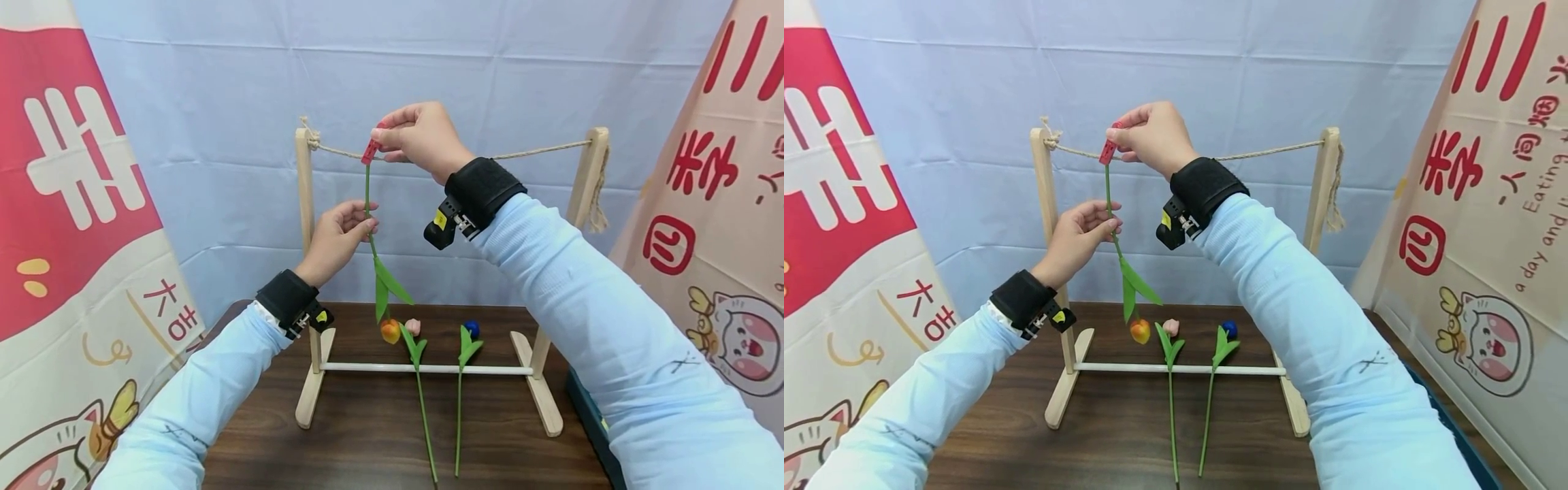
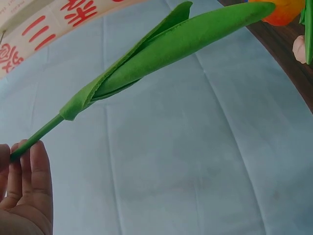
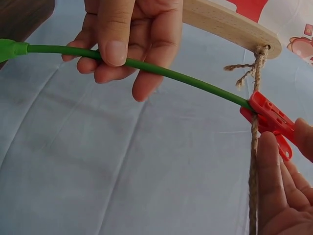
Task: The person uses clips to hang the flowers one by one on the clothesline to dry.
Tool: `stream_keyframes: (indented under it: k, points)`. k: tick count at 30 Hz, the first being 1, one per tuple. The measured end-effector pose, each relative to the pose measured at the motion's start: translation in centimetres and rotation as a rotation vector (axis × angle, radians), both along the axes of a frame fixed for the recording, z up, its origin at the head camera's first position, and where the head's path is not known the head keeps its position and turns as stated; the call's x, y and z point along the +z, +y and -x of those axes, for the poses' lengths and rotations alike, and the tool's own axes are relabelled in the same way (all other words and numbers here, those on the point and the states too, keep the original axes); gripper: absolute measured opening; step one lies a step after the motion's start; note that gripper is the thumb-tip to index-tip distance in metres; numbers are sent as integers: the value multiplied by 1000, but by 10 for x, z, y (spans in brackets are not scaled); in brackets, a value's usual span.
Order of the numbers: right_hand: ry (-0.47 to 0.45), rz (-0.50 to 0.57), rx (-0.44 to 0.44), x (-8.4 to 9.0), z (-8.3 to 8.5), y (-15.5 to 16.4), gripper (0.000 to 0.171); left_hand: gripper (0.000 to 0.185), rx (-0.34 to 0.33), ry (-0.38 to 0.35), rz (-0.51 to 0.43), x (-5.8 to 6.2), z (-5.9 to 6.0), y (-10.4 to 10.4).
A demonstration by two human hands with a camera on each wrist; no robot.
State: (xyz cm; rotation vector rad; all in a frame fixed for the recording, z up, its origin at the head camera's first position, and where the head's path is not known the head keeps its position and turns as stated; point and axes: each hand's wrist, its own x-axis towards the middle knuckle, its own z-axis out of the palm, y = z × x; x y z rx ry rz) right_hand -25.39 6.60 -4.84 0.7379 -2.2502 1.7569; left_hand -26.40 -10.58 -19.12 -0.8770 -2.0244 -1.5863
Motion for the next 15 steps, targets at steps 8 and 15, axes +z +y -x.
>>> stream_keyframes:
  k: [8, 15]
  points:
    - [31, -78, -20, 0, -3, 3, 34, 26, 27, -7, 27, -2, -4, -3]
    - [27, -103, -30, 0, -6, 4, 39, 27, 44, -18, 40, -1, -5, -6]
